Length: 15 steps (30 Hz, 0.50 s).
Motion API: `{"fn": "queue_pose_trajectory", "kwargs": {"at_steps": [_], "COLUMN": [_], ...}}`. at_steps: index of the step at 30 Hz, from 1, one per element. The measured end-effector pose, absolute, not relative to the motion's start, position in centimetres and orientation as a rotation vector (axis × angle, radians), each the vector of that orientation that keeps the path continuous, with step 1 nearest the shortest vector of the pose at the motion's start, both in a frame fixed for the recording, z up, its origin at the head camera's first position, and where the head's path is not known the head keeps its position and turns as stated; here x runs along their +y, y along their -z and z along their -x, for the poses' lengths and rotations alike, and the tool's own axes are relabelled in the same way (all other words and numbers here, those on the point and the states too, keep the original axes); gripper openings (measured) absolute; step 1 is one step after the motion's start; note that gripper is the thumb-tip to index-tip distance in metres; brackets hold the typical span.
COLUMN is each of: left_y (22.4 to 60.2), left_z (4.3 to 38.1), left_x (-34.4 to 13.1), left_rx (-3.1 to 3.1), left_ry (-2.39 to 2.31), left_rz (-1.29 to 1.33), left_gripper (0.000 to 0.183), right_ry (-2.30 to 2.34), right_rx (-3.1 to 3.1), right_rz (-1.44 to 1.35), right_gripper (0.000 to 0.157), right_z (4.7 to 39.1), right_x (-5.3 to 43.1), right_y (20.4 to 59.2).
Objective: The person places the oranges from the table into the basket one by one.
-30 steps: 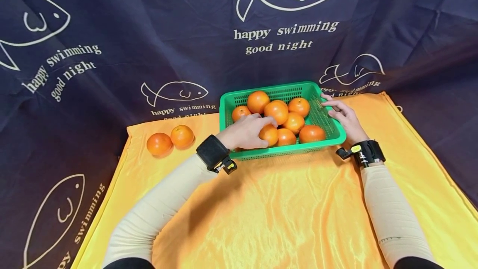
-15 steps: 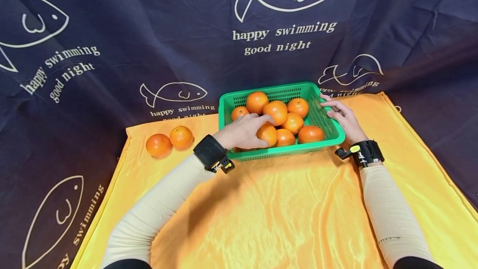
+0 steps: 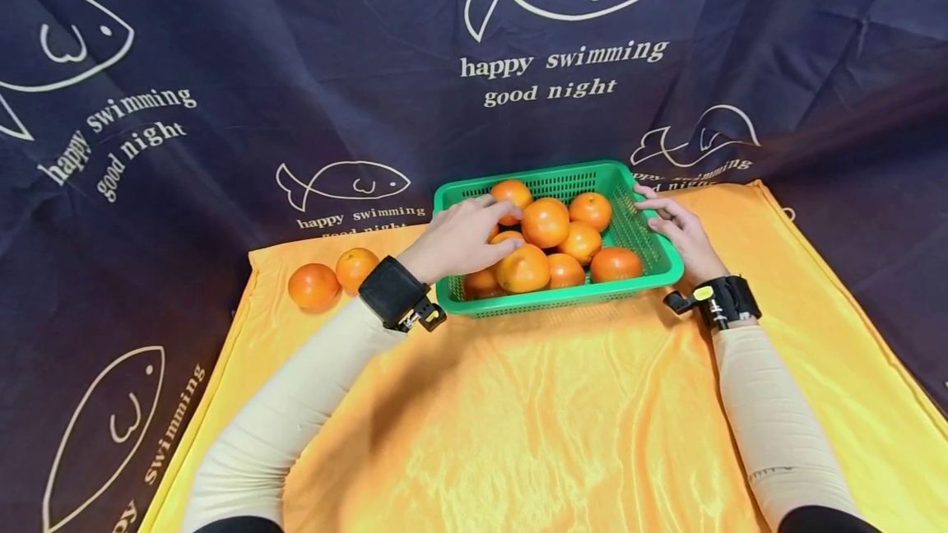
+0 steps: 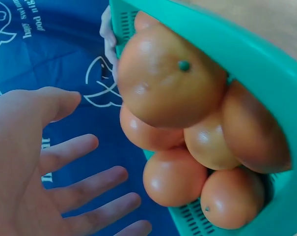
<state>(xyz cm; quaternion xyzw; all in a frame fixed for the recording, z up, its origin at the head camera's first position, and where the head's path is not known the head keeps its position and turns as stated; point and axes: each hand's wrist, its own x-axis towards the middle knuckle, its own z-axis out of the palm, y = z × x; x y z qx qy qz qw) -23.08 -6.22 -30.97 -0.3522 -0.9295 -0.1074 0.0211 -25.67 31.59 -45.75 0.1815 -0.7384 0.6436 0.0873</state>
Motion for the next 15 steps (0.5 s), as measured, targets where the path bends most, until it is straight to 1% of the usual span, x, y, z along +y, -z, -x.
{"fn": "queue_pose_trajectory", "kwargs": {"at_steps": [6, 15], "left_y": [31.5, 32.7], "left_z": [23.6, 24.3], "left_x": [-7.7, -12.0], "left_rx": [-2.871, -2.874], "left_ry": [0.37, 0.405], "left_rz": [0.955, 0.805], "left_gripper": [0.041, 0.04], "right_ry": [-1.915, -1.919], "right_rx": [-2.206, -2.199], "right_rz": [-0.538, -0.55], "right_gripper": [0.036, 0.036], "right_z": [25.7, 25.8], "right_x": [31.7, 31.9], "right_y": [45.8, 45.9]}}
